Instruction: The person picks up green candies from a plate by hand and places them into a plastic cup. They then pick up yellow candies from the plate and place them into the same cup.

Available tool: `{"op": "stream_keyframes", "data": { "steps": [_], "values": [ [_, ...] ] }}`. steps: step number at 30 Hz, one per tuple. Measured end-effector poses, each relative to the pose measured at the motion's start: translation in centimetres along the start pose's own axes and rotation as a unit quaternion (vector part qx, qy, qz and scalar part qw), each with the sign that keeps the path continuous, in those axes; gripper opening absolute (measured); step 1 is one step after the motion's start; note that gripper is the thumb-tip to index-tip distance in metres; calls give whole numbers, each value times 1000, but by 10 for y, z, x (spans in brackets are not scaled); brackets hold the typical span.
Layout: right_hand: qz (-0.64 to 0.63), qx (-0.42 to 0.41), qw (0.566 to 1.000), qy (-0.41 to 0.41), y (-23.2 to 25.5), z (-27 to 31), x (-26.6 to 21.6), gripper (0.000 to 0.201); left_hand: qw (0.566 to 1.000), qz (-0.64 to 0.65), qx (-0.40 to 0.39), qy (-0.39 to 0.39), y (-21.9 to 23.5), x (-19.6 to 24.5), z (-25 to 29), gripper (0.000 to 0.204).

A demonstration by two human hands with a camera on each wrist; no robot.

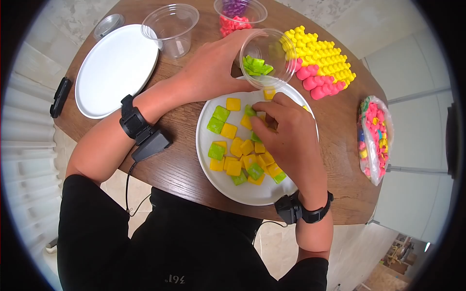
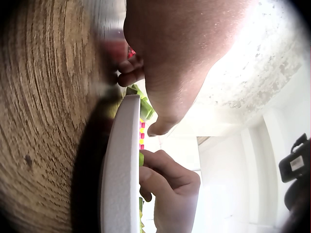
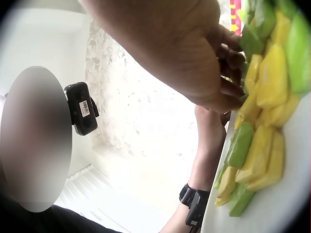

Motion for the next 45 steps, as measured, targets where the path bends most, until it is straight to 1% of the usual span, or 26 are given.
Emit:
{"op": "stream_keyframes", "data": {
  "steps": [2,4,5,7,8,10,11,13,16,20,23,25,31,35,40,45],
  "values": [
    [-7,7,1000,3,-1,-2,0,18,1000,0,-1,0,0,0,0,94],
    [-52,76,996,20,0,-4,-1,12,1000,-4,7,-16,0,0,0,94],
    [-51,75,996,20,2,-4,-3,12,1000,-3,7,-16,-1,0,0,94],
    [-112,134,984,17,12,-4,-7,8,1000,-2,3,-9,0,0,0,94],
    [-113,134,984,18,12,-5,-6,8,1000,-3,4,-8,0,-1,0,94],
    [-128,185,974,32,14,-5,-3,9,1000,-10,8,-27,0,-2,-1,95],
    [-128,185,974,32,14,-5,-3,9,1000,-10,7,-27,0,-2,-1,95],
    [-136,206,969,-2,15,-4,-1,10,1000,-5,4,-14,0,0,-1,95],
    [-139,228,964,-16,16,-4,1,10,1000,-1,4,-15,0,-1,0,95],
    [-140,233,962,-26,15,-4,4,9,1000,2,5,-15,-1,-1,0,96],
    [-124,227,965,-44,14,-6,11,8,999,4,16,-34,-2,2,1,95],
    [-145,209,965,-71,12,-7,15,8,999,9,11,-35,-3,4,1,94],
    [-144,188,970,-58,11,-7,14,11,999,16,22,-28,-3,1,1,93],
    [-157,180,969,-63,9,-7,14,12,999,7,24,-38,-3,-1,0,93],
    [-203,175,960,-79,6,-7,14,13,999,6,23,-35,-3,-2,0,93],
    [-194,171,963,-79,7,-7,12,13,999,0,20,-34,-2,-1,1,93]
  ]
}}
Point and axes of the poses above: each hand's wrist, its own z-axis away from the middle knuckle, its own y-axis out of the back of the hand, x = y × z, the point moved 3 cm from there along -z, towards the middle knuckle, and after that the axes turned 14 degrees about z, right-handed, at the moved point
